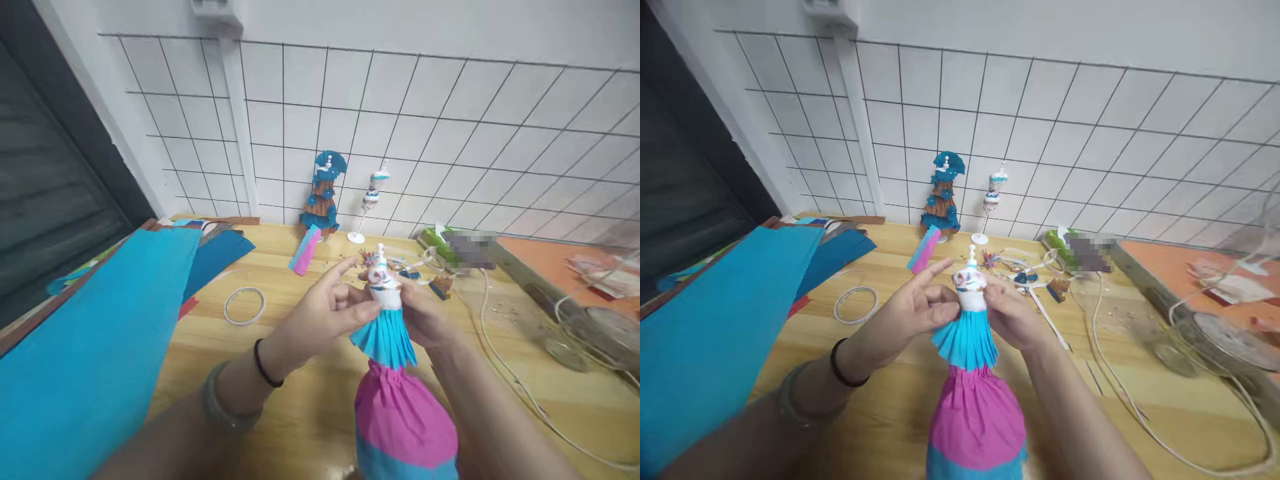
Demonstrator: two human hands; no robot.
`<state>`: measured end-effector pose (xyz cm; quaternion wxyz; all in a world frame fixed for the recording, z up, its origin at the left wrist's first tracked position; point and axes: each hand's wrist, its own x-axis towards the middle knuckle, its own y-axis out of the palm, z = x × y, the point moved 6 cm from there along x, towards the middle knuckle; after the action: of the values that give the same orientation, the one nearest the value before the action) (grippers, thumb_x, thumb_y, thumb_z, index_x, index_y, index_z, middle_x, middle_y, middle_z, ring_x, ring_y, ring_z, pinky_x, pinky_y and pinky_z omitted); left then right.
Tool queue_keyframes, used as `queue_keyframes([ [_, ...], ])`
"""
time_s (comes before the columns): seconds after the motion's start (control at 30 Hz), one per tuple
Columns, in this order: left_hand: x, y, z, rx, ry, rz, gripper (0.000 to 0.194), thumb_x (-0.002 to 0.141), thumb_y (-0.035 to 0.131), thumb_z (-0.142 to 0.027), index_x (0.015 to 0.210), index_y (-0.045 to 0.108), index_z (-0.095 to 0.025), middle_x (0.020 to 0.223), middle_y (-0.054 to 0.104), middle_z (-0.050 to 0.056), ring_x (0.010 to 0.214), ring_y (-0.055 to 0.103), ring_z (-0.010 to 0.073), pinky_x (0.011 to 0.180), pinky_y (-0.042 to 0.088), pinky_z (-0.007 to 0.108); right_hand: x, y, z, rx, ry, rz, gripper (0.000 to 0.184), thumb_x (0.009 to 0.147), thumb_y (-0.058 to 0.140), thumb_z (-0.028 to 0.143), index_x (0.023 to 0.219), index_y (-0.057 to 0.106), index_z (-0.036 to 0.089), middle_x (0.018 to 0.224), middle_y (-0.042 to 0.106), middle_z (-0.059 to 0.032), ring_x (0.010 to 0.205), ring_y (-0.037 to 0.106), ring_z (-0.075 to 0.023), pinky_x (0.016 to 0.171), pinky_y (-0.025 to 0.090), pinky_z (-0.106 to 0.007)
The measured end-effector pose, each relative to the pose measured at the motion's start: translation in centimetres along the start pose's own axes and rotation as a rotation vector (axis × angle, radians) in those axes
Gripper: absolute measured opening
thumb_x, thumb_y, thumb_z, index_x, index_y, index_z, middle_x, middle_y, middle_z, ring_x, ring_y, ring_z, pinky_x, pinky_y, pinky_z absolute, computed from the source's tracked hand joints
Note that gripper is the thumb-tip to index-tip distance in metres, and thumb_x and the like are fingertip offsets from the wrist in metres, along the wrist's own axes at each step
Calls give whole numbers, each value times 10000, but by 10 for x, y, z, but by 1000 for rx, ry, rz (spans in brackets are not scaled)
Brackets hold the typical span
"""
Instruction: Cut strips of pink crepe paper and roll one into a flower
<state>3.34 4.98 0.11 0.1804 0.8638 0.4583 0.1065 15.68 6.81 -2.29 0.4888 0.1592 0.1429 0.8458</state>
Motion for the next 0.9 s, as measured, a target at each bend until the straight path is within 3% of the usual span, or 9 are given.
queue_keyframes([
  [0.17, -10, -9, -2, 42, 59, 88, 928, 658, 718, -93, 1399, 171, -211, 778, 600, -5, 740, 568, 123, 701, 428, 261, 7, 12, -18, -41, 9, -46, 426, 696, 660, 454, 1052, 634, 221, 913, 668, -52, 857, 611, -231, 784, 455, -351],
  [0.43, -8, -6, -1, 172, 128, 114, 917, 663, 714, -109, 1396, 181, -246, 783, 569, -9, 740, 549, 120, 698, 437, 270, 7, 12, -18, 33, 17, -34, 419, 713, 661, 415, 1076, 618, 208, 862, 654, -41, 752, 608, -185, 685, 476, -306],
  [0.67, -11, -6, 3, 408, 199, 121, 1011, 619, 761, -175, 1402, 134, -300, 1049, 572, 67, 924, 553, 195, 775, 449, 343, 7, 14, -19, 93, -8, -2, 309, 750, 638, 373, 1029, 631, 241, 791, 660, -23, 696, 612, -172, 641, 486, -297],
  [0.9, -19, -1, -12, 574, 261, 132, 1041, 628, 761, -239, 1406, 70, -264, 1102, 550, 93, 1014, 542, 220, 832, 466, 371, 6, -2, -17, 79, -13, -164, 368, 689, 667, 466, 982, 631, 247, 834, 659, -22, 748, 615, -193, 686, 491, -342],
])
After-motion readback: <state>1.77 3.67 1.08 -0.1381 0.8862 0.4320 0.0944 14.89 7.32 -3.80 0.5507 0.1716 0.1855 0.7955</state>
